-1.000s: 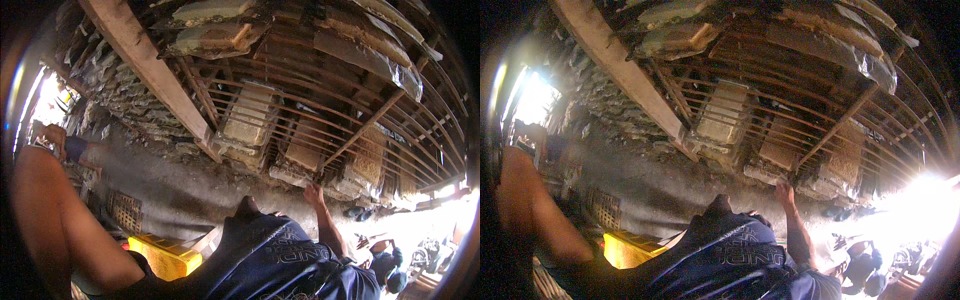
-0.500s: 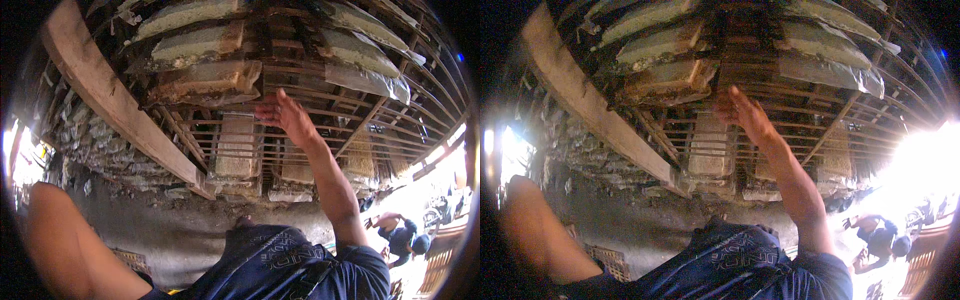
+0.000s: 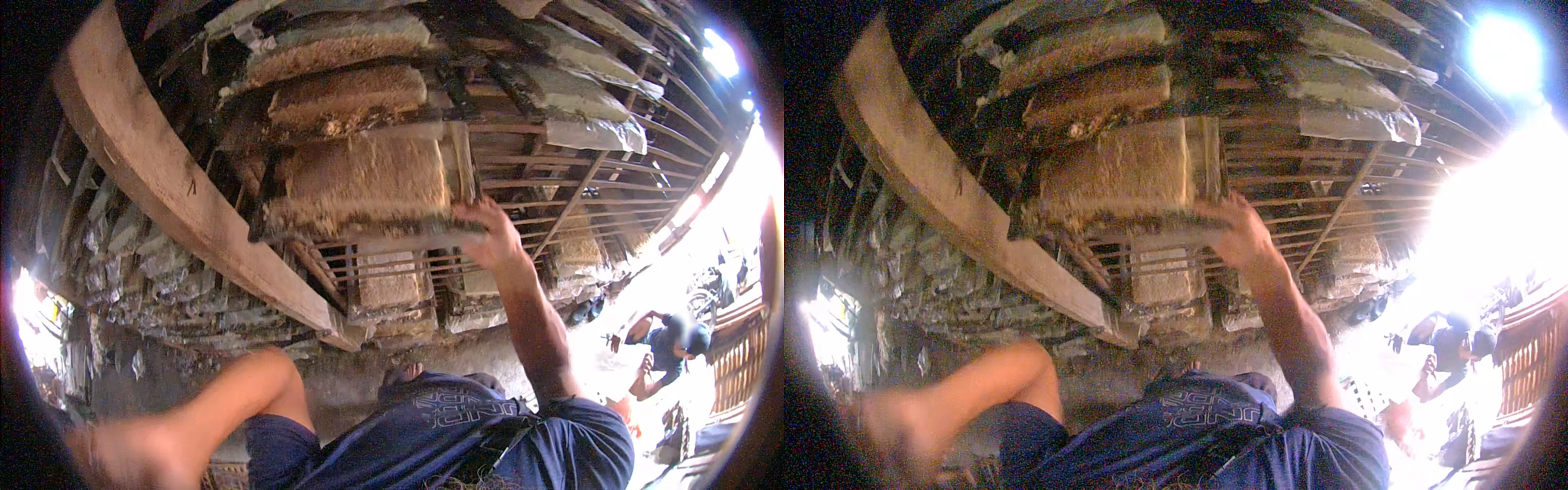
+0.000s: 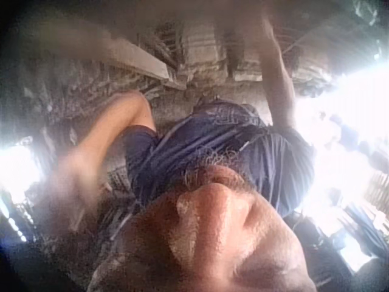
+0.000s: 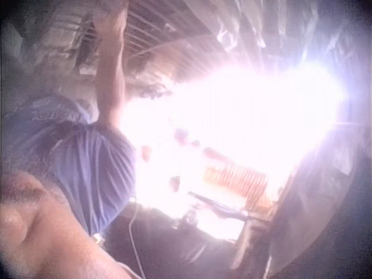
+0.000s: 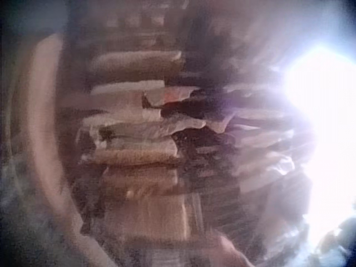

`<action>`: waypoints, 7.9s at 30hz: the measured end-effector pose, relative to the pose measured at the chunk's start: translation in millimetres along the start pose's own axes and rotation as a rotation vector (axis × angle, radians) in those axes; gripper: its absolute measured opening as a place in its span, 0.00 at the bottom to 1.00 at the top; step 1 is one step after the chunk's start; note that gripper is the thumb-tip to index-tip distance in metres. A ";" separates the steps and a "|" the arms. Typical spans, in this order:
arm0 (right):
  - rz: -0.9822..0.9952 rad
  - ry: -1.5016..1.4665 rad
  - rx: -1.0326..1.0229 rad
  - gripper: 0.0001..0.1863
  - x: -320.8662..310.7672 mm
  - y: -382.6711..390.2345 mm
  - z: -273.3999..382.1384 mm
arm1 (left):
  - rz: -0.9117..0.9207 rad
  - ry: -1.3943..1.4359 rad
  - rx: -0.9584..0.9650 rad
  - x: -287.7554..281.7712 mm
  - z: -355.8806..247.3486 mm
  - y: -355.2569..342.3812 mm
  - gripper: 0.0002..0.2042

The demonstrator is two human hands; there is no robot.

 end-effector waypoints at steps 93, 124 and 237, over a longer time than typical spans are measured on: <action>-1.679 1.318 2.252 0.33 309.4 752.2 817.0 | 2.474 0.912 -1.918 110.4 -326.2 658.7 0.22; -1.564 1.171 2.106 0.09 -82.7 539.8 714.7 | 2.885 1.717 -1.818 142.3 -278.0 694.4 0.32; -0.607 1.910 1.896 0.20 -10.2 477.0 772.1 | 2.619 1.019 -2.189 131.5 -324.6 709.0 0.27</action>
Point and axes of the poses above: each hand's wrist, its own y-axis away from the middle knuckle, its own x-axis out of the palm, z = x × y, the point moved 9 cm from there along -y, towards the middle knuckle, and after that the axes turned 14 degrees about -x, right-handed, at the moved point
